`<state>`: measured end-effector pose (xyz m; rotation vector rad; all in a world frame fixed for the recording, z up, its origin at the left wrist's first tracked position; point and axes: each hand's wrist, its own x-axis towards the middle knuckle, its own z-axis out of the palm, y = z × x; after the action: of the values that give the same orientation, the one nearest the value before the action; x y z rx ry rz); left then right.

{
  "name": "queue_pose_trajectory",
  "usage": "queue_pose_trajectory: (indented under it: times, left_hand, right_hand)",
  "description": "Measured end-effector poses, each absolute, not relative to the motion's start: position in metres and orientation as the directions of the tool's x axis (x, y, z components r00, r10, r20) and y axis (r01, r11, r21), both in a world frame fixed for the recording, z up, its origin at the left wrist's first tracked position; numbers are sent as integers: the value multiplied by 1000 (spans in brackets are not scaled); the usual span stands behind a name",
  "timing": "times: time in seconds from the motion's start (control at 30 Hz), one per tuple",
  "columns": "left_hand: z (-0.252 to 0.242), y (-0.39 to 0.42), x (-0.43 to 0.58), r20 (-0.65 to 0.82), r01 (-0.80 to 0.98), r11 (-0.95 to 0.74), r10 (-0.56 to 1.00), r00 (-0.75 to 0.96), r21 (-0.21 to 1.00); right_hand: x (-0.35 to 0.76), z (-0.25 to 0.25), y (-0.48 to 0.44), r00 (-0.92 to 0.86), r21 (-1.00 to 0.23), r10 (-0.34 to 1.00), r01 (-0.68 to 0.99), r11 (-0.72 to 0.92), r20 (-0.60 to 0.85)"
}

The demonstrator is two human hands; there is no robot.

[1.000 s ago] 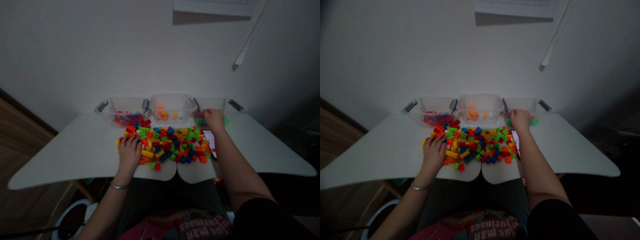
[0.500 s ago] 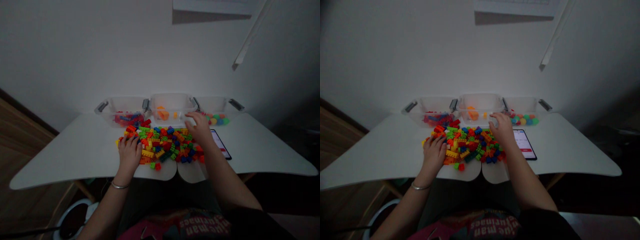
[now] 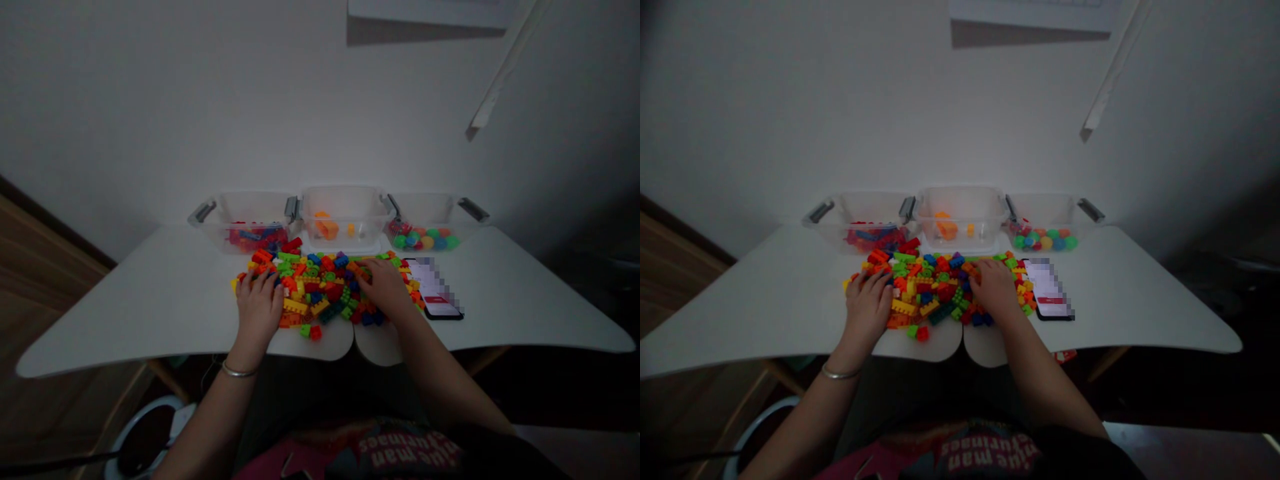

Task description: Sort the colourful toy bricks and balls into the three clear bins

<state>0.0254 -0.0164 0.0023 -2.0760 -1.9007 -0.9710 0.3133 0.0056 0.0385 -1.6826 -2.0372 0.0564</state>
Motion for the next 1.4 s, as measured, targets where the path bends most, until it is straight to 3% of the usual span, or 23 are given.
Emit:
queue_pose_trajectory:
  times: [0.4, 0.67, 1.0, 1.2, 1.4]
  left_hand:
    - [2, -15, 27, 540, 941, -170, 842, -15, 292]
    - [3, -15, 27, 532, 936, -161, 846, -32, 312]
    - [1, -15, 25, 560, 938, -183, 829, -14, 294]
    - [-1, -14, 24, 568, 938, -192, 823, -7, 290]
    - [-1, -13, 23, 566, 936, -189, 824, -14, 298]
  right_hand:
    - [315, 28, 9, -5, -243, 917, 964, 111, 400]
    - [318, 29, 9, 34, -329, 916, 938, 108, 400]
    - [320, 36, 12, 158, -657, 840, 702, 275, 520]
    - [322, 40, 13, 187, -712, 870, 663, 231, 457]
    - [330, 75, 36, 227, -660, 703, 612, 435, 674]
